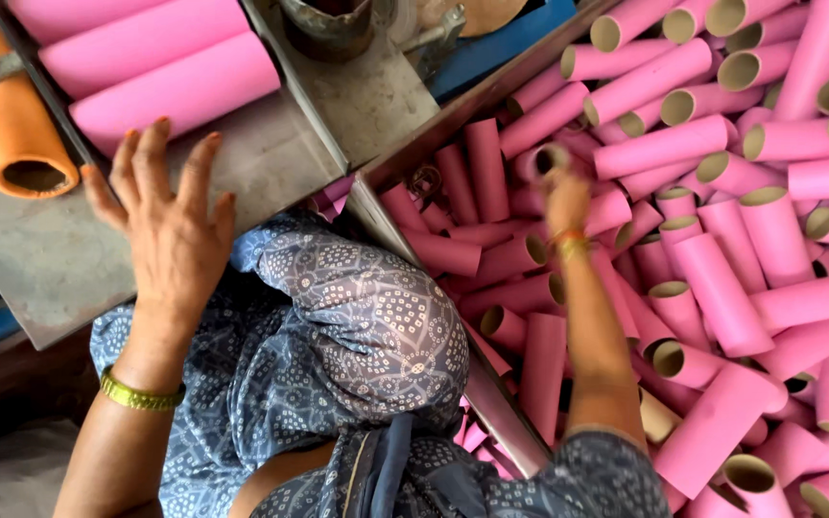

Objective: The person sits cross-legged and repeatedly picks up pink paper tubes from a large pile, places them onto a metal roller machine, and then removes them to return to the pile. The task involves continuous manual handling of the tubes through the machine.

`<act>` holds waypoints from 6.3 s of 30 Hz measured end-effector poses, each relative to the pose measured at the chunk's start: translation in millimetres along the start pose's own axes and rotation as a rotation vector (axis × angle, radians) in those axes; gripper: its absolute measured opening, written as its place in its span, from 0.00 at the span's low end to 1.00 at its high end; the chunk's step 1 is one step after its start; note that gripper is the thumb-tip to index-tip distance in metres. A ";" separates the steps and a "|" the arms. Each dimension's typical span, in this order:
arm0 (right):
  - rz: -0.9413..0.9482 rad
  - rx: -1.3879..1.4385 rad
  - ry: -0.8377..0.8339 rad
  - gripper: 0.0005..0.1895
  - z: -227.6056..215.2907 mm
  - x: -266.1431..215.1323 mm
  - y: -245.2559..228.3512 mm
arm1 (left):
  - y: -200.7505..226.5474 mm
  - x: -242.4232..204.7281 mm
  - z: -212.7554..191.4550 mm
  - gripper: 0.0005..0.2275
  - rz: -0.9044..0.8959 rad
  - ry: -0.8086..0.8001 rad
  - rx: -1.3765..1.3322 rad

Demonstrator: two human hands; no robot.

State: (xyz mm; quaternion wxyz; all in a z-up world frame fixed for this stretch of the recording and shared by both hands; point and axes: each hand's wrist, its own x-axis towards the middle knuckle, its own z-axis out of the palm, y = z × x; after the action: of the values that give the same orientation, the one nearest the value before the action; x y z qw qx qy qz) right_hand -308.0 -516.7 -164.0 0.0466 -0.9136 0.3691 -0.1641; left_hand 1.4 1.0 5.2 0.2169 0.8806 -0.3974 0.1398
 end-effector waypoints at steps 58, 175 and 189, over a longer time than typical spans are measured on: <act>-0.091 -0.175 -0.988 0.45 28.8 -42.3 -146.8 | 25.9 -7.3 16.2 0.31 -0.023 -0.001 -0.088; -0.034 0.022 -0.743 0.27 52.9 -141.7 -130.3 | 9.3 7.7 43.6 0.29 -0.098 0.022 0.138; 0.144 0.073 -0.292 0.38 -165.5 -56.1 -158.5 | 109.6 -8.5 -8.3 0.31 0.373 0.047 -0.269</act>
State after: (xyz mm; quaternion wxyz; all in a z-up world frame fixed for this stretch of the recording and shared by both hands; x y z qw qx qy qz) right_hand -296.6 -357.4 9.7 0.1447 -0.8966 0.4167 -0.0389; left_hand -88.0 -54.1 38.5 0.3121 0.7516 -0.5630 0.1438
